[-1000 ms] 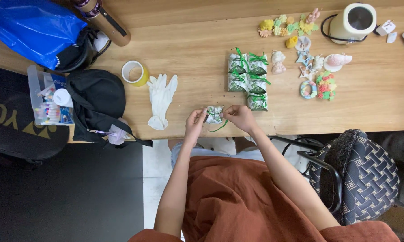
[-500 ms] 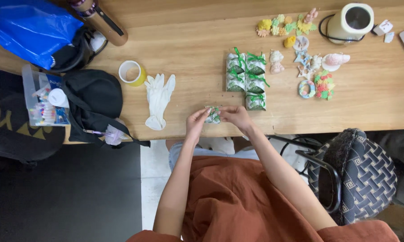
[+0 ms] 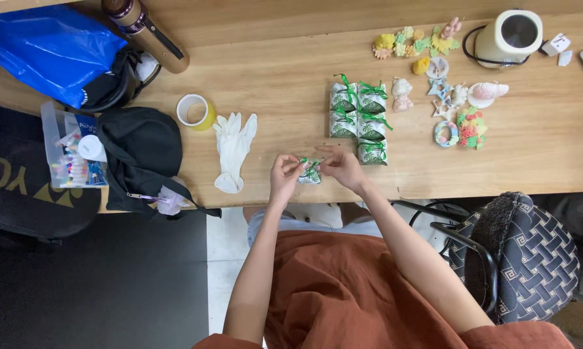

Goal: Tying green ribbons around small square wrapped products on a workshop table.

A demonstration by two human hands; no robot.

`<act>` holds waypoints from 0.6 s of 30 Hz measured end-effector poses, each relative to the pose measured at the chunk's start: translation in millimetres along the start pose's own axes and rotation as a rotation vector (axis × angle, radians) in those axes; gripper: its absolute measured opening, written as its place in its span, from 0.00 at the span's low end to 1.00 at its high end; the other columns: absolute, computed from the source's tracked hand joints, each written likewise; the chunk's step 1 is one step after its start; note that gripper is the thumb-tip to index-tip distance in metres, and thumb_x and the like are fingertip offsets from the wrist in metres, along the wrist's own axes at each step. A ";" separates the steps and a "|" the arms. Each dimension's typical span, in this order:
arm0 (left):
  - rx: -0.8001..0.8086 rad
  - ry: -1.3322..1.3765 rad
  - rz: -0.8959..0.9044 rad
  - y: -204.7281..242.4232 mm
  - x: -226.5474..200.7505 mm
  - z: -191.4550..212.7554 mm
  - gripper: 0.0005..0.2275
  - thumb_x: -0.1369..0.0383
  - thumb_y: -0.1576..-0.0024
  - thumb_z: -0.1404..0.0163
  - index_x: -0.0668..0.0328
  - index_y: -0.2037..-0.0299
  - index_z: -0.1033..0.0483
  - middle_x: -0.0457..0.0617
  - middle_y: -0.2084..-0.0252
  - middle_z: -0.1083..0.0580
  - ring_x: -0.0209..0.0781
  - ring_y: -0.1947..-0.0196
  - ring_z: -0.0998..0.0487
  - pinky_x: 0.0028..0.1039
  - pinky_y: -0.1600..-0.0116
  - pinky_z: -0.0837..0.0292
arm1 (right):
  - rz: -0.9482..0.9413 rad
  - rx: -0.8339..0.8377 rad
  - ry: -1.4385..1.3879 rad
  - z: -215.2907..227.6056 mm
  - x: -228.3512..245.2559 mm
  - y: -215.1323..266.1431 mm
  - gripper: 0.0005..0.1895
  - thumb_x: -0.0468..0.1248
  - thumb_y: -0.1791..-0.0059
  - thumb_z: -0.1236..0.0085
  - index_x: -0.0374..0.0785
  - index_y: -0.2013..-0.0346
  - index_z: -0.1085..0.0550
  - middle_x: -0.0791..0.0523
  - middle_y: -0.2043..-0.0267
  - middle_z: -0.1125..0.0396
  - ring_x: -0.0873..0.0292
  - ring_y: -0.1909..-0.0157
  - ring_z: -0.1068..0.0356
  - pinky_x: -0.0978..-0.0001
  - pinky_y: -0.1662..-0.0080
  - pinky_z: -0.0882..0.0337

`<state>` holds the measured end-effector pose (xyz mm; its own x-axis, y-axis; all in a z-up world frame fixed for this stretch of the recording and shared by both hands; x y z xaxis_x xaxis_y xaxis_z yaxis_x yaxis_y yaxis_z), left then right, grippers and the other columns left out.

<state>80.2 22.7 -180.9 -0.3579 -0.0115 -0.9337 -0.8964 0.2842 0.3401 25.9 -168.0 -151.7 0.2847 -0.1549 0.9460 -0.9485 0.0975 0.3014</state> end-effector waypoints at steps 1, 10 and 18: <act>0.058 0.009 -0.044 -1.1 -0.1 -1.7 0.09 0.79 0.40 0.45 0.64 0.53 0.31 0.53 0.59 0.19 0.32 0.60 0.22 0.21 0.59 0.30 | 0.023 0.038 0.052 -1.5 1.5 -0.7 0.22 0.26 0.54 0.38 0.32 0.45 0.26 0.56 0.67 0.25 0.68 0.64 0.27 0.76 0.59 0.26; 0.177 0.032 0.014 -2.7 11.3 3.6 0.10 0.74 0.37 0.48 0.67 0.48 0.22 0.48 0.55 0.19 0.29 0.58 0.21 0.18 0.53 0.27 | 0.047 0.147 0.144 -5.6 8.8 -4.5 0.16 0.26 0.52 0.42 0.34 0.50 0.19 0.59 0.66 0.25 0.71 0.64 0.30 0.77 0.58 0.27; 0.262 0.038 0.225 5.4 -1.1 4.5 0.13 0.68 0.38 0.46 0.64 0.46 0.20 0.45 0.58 0.19 0.24 0.71 0.32 0.17 0.65 0.36 | 0.041 0.062 0.217 -3.0 19.3 -1.7 0.09 0.28 0.52 0.38 0.32 0.57 0.18 0.54 0.63 0.22 0.67 0.61 0.22 0.75 0.56 0.23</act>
<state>76.9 28.6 -178.5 -0.5530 0.0449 -0.8320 -0.6980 0.5203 0.4920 33.4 -168.2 -133.7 0.2626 0.0637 0.9628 -0.9647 0.0375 0.2607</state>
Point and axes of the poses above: each hand's wrist, its own y-axis away from the middle knuckle, its own z-axis out of the back of the hand, x = y × z, the point moved 5 cm from there along -y, towards the middle knuckle
